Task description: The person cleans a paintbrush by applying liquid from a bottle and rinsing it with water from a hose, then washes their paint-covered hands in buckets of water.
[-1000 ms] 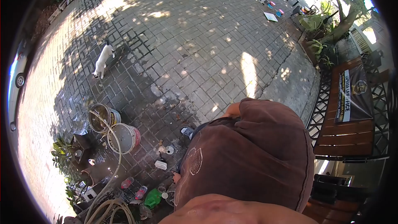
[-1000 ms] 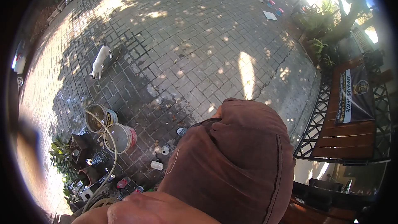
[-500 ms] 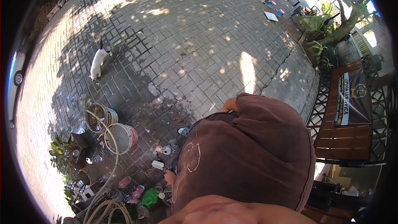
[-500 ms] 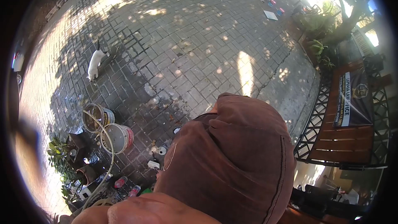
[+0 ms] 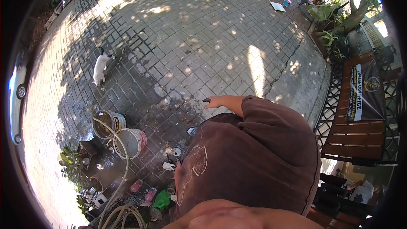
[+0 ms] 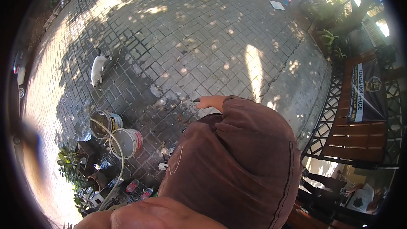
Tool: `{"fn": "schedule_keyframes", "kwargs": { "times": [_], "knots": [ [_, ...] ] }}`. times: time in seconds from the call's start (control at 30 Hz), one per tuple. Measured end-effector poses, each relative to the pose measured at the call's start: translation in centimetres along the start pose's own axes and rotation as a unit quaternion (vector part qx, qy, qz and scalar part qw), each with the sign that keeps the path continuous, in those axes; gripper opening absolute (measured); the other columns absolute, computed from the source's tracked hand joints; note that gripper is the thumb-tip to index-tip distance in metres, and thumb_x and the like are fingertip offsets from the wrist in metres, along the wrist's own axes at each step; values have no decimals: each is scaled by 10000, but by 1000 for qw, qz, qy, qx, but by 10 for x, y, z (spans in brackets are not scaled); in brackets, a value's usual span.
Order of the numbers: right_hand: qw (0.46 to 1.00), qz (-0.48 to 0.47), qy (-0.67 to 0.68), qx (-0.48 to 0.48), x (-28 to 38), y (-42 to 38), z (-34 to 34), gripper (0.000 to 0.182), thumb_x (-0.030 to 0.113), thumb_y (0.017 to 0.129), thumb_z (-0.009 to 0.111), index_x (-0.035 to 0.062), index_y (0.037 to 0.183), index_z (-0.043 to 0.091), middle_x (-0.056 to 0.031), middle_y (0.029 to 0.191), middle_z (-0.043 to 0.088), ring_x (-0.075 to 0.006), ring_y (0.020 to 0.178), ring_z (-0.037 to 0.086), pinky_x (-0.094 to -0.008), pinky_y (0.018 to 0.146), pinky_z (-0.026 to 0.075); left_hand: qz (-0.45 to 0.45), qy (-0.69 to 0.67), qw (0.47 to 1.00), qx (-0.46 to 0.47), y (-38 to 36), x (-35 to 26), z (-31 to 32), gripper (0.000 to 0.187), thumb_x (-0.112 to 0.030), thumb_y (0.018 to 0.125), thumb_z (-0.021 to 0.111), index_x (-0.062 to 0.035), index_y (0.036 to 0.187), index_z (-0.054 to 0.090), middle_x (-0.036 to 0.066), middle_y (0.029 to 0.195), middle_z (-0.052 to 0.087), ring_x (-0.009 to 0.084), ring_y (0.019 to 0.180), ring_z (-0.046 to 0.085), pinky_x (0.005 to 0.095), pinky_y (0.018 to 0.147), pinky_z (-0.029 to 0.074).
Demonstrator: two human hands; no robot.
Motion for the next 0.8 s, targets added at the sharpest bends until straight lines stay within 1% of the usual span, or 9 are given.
{"fn": "schedule_keyframes", "kwargs": {
  "times": [0.07, 0.17, 0.33, 0.43, 0.5, 0.57, 0.7, 0.77, 0.8],
  "knots": [
    [987, -100, -126, -24, -5, 23, 13, 792, 516, 800, 631, 97, 1429, 394, -247, 1293, 539, -363, 1180, 535, -426, 964, 431, 13, -24, 1000, -3, -7, -6, 1, 767, -620, 932, 326, -34, 1423, 378, 178, 1476, 366, 292, 1375, 323, 414, 1127, 233],
    [965, -66, -252, 27, -46, 50, 29, 825, 500, 795, 637, 118, 1461, 336, -236, 1320, 521, -363, 1189, 526, -429, 979, 426, 28, -79, 996, -1, -15, -11, 5, 778, -629, 930, 318, -33, 1428, 369, 169, 1485, 354, 290, 1383, 308, 425, 1133, 218],
    [984, -41, -154, -80, -93, 51, -8, 897, 483, 786, 644, 81, 1485, 253, -227, 1372, 477, -368, 1230, 492, -425, 1008, 407, 54, -233, 971, -1, -20, -17, 4, 796, -643, 928, 305, -32, 1435, 355, 155, 1500, 334, 287, 1396, 282, 444, 1142, 193],
    [984, 1, -136, -113, -95, 23, -33, 909, 448, 783, 645, 59, 1490, 226, -229, 1384, 464, -366, 1242, 483, -425, 1010, 404, 100, -402, 910, -3, -18, -35, -5, 807, -652, 926, 297, -31, 1440, 346, 147, 1509, 322, 286, 1404, 266, 455, 1147, 179],
    [986, 27, -125, -107, -102, 21, -42, 904, 419, 782, 641, 53, 1492, 217, -233, 1385, 462, -362, 1242, 484, -426, 1004, 407, 187, -555, 810, -15, -14, -63, -29, 815, -657, 925, 291, -30, 1443, 340, 142, 1515, 314, 284, 1409, 256, 462, 1151, 169],
    [991, 53, -98, -68, -113, 44, -37, 893, 391, 782, 634, 55, 1494, 212, -237, 1385, 460, -355, 1242, 486, -426, 998, 410, 369, -683, 630, -16, -40, -124, -92, 822, -663, 924, 286, -30, 1446, 334, 136, 1521, 306, 283, 1414, 245, 469, 1154, 159],
    [987, 0, -125, -104, -76, 58, -26, 877, 348, 780, 634, 47, 1489, 215, -237, 1261, 559, -353, 1147, 555, -432, 930, 448, 635, -679, 367, 38, -302, -247, -283, 730, -689, 871, 429, -269, 1461, 340, 143, 1534, 271, 289, 1351, 373, 389, 876, 522],
    [980, -57, -130, -141, -7, -1, -37, 862, 338, 778, 644, 57, 1483, 237, -226, 1169, 619, -353, 1069, 600, -432, 880, 474, 810, -528, 138, 216, -483, -266, -351, 696, -680, 890, 375, -300, 1470, 313, 152, 1568, 154, 282, 1460, 100, 549, 1143, 181],
    [982, -66, -120, -133, 5, -13, -34, 850, 315, 786, 631, 100, 1495, 213, -214, 1228, 583, -366, 1075, 591, -442, 886, 474, 822, -518, 35, 233, -544, -250, -378, 700, -697, 884, 349, -312, 1468, 316, 127, 1575, 147, 296, 1462, 71, 617, 1133, 59]
  ]
}}
Point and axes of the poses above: each hand's wrist, its own y-axis towards the middle knuckle, its own z-axis out of the palm, x = y × z, the point moved 8 cm from there along y, towards the middle knuckle
